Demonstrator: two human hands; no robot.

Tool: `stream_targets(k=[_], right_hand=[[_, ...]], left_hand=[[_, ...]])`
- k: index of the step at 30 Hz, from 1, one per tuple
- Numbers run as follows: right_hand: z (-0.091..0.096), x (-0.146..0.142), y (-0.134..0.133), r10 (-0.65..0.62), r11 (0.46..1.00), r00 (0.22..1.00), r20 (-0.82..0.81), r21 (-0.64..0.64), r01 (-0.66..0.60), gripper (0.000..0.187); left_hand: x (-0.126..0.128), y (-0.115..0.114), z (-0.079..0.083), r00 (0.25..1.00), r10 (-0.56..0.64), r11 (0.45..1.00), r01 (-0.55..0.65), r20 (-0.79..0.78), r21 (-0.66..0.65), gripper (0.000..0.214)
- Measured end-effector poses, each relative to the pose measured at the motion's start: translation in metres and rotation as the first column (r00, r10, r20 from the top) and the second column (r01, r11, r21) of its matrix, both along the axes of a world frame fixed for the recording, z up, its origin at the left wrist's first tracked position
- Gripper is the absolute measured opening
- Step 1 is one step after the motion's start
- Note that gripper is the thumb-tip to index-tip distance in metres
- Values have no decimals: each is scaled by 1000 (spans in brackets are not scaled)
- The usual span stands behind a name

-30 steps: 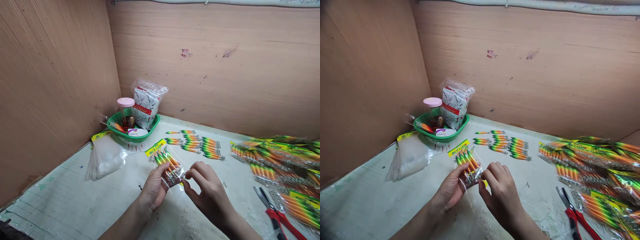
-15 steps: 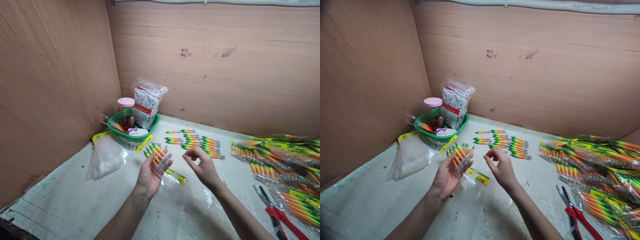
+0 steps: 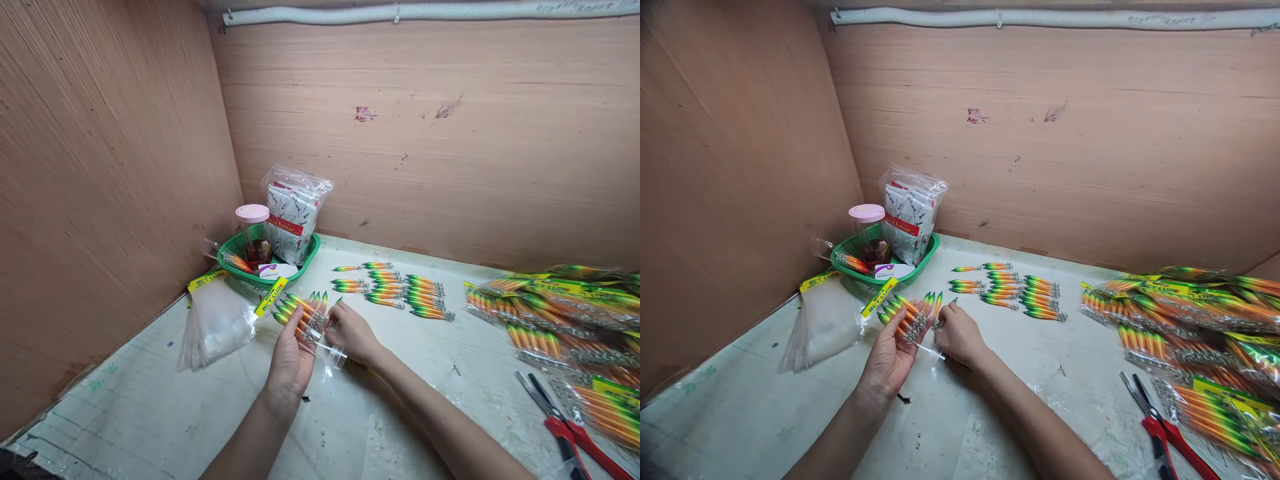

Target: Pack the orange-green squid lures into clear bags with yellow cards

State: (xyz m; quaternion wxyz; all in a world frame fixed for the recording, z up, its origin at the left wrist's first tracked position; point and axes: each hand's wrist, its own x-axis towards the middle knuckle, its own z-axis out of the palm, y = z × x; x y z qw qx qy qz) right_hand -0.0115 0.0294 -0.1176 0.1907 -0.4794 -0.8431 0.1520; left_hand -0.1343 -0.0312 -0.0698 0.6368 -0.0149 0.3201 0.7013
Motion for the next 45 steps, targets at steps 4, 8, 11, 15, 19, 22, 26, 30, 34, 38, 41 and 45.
stream_targets(k=[4,8,11,15,19,22,26,30,34,38,41,45], right_hand=[[-1,0,-1,-7,1000,1000,-31,13,8,14],[10,23,-9,-23,999,992,-125,33,27,7],[37,63,-30,2,999,979,-206,33,5,5],[79,114,-71,90,992,934,-345,-54,-116,10],[91,127,-96,140,974,917,-372,-116,-196,10],[86,122,-101,126,971,939,-320,-154,-182,7],[86,116,-102,258,913,896,-361,-212,-348,6],[96,112,-106,378,857,866,-329,-229,-461,11],[98,102,-109,393,865,882,-261,-221,-451,14],[83,91,-104,292,956,947,-132,16,-292,16],[67,85,-99,240,945,969,-62,245,-218,14],[55,79,-100,153,928,983,-102,356,-108,14]], left_hand=[[6,-3,0,997,-78,997,78,-20,-16,19],[10,-6,0,990,-136,990,134,-45,-50,15],[13,-8,-1,988,-144,987,139,-57,-82,12],[16,-11,-2,982,-181,981,176,-49,-77,12],[19,-14,-3,973,-223,972,217,-61,-94,11],[21,-15,-6,966,-245,966,236,-88,-102,10],[23,-14,-10,954,-273,960,260,-122,-106,9],[24,-15,-11,947,-296,952,282,-123,-119,11],[26,-16,-11,943,-305,950,292,-131,-112,10],[29,-17,-13,936,-328,942,313,-129,-120,11],[30,-18,-15,928,-349,935,336,-128,-111,12],[32,-20,-18,919,-370,928,359,-135,-103,12]])
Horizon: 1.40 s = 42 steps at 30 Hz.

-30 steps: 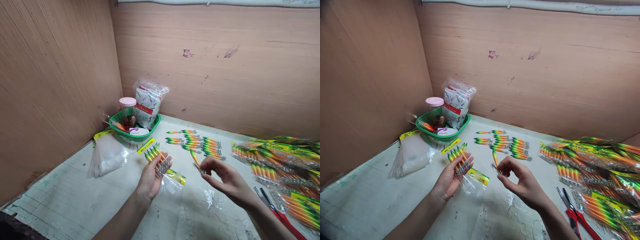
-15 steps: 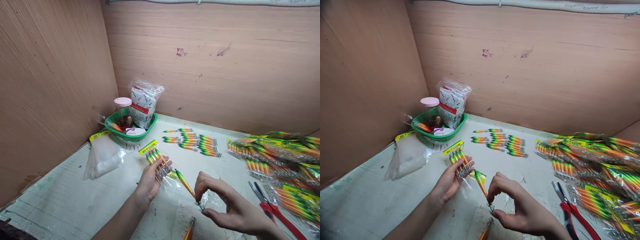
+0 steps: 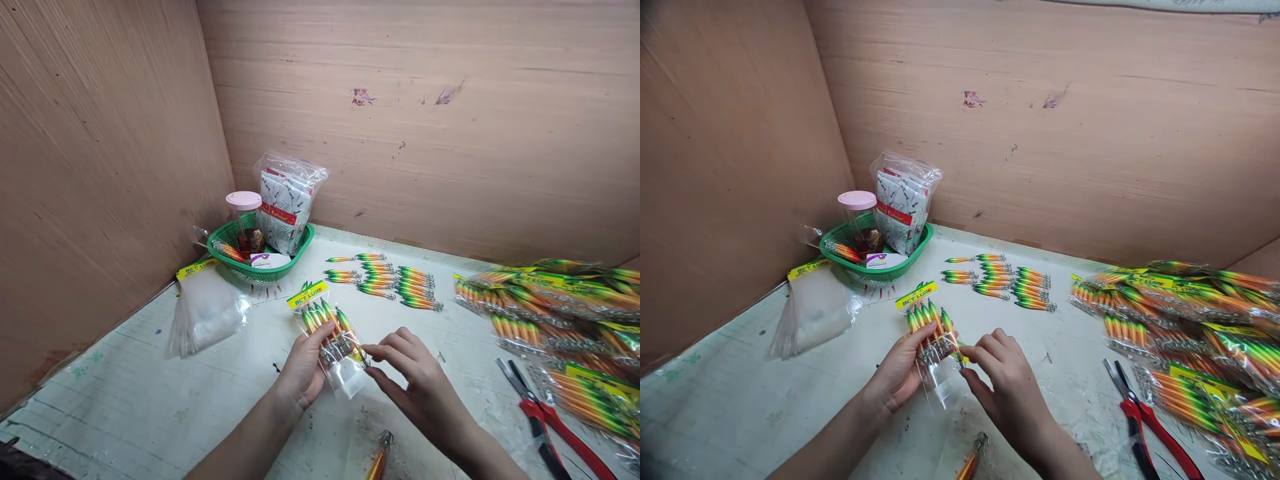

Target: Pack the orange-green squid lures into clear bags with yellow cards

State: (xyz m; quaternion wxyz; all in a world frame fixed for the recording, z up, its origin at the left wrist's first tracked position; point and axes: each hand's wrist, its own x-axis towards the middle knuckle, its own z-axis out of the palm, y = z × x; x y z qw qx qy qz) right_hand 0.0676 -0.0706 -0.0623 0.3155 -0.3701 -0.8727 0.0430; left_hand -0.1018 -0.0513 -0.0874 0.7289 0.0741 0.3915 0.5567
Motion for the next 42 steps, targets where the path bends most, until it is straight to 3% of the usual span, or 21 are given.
stream_targets(k=[5,11,18,25,32,42], right_hand=[[-4,-6,-8,-40,999,993,-111,25,43,14],[-14,-7,-13,-119,972,992,-44,198,126,27],[-12,-9,-16,-127,973,986,-108,178,145,8],[-10,-12,-15,-141,965,977,-163,200,173,7],[-11,-8,-13,-177,972,965,-192,121,203,9],[-18,-15,-17,-192,950,973,-130,226,218,11]], left_hand=[[1,-1,-2,1000,13,1000,-12,19,-11,12],[1,-2,2,999,33,999,-33,30,0,11],[1,-5,5,1000,-3,1000,3,11,2,7],[2,-9,8,997,-69,996,70,-22,49,15],[3,-10,9,993,-87,995,91,-77,38,19],[4,-12,4,990,-63,995,73,-123,73,22]])
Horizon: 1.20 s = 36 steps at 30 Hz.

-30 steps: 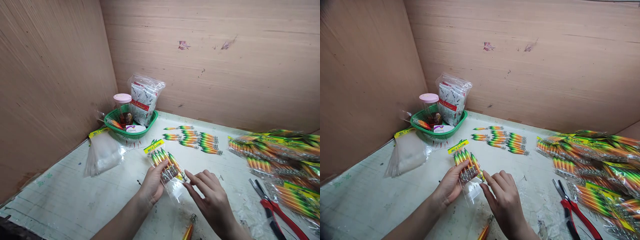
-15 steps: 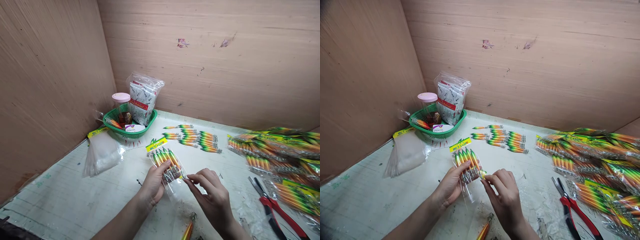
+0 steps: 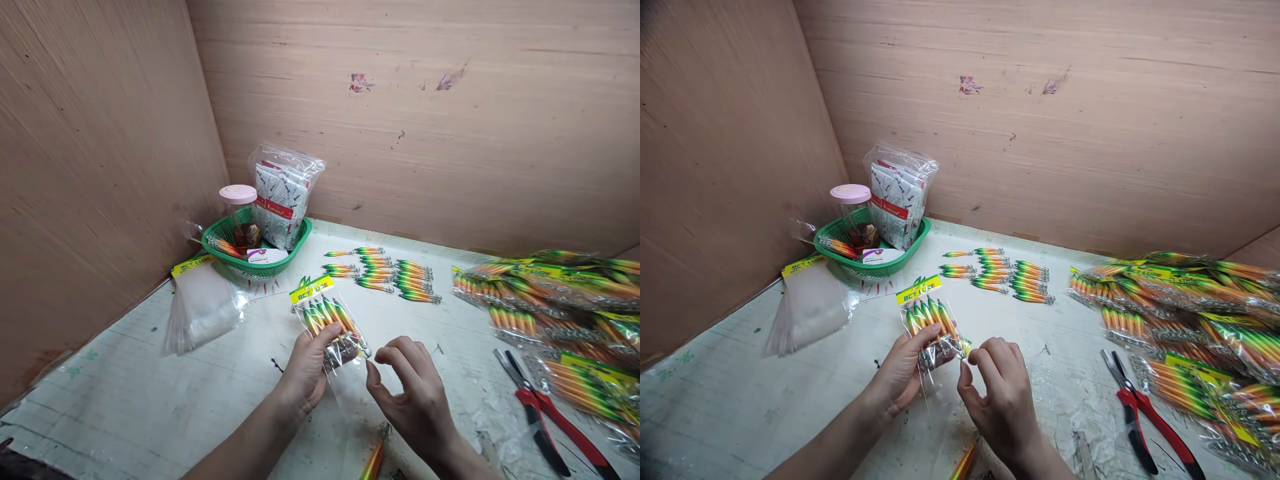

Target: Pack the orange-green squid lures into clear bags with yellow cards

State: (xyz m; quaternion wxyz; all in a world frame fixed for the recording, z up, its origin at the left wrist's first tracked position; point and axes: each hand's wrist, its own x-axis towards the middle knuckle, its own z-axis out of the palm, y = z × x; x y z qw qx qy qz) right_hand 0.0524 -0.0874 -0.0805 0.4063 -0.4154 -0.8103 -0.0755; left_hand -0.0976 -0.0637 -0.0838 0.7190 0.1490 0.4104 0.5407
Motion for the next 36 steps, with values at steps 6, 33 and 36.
stream_targets(k=[6,33,36], right_hand=[[0,0,0,-8,1000,1000,-15,-3,7,11],[-1,5,-3,-23,996,998,-63,86,28,15],[-3,6,-2,-38,996,996,-80,76,44,21]], left_hand=[[2,-3,-3,999,-52,997,53,-17,56,31],[6,-3,-5,995,53,996,-46,82,-83,24],[7,-2,-5,995,57,996,-51,85,-68,24]])
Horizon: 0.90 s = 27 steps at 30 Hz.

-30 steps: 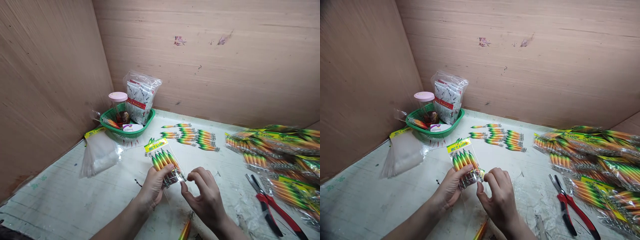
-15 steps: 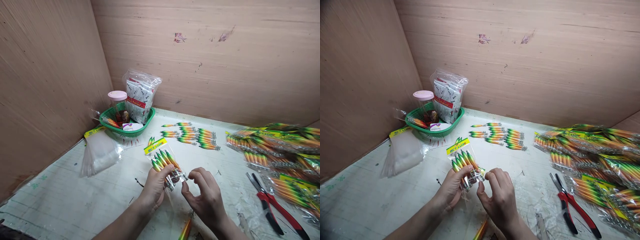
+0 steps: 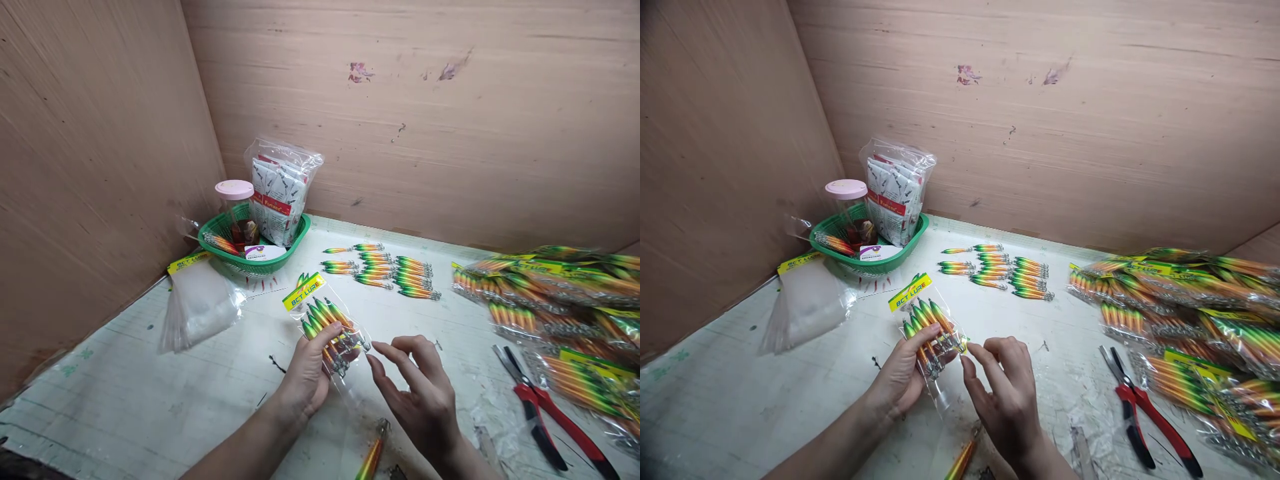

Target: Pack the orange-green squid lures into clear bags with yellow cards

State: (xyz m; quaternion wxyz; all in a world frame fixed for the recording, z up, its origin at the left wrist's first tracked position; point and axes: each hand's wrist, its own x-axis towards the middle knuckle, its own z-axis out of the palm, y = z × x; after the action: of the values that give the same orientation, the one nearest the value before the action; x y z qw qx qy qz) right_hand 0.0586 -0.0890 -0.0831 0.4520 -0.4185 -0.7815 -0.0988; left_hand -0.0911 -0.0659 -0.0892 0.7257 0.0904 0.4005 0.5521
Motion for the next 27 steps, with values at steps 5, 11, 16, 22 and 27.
stream_targets(k=[5,11,16,22,27], right_hand=[[-3,-2,0,33,998,999,-34,-55,-35,18],[-2,-4,0,52,996,999,-14,-75,-53,14],[-2,-1,1,39,997,999,-5,-61,-39,15],[-2,3,5,76,997,997,35,-15,-75,20],[1,3,5,108,994,994,13,30,-109,15]], left_hand=[[1,-2,1,999,-44,999,43,16,25,21],[1,-3,3,999,-37,999,37,-24,-12,16],[1,-2,2,999,-22,999,21,-29,-35,14],[1,0,-1,997,-57,998,55,-53,-30,15],[2,-1,0,995,-82,996,81,-62,-27,16]])
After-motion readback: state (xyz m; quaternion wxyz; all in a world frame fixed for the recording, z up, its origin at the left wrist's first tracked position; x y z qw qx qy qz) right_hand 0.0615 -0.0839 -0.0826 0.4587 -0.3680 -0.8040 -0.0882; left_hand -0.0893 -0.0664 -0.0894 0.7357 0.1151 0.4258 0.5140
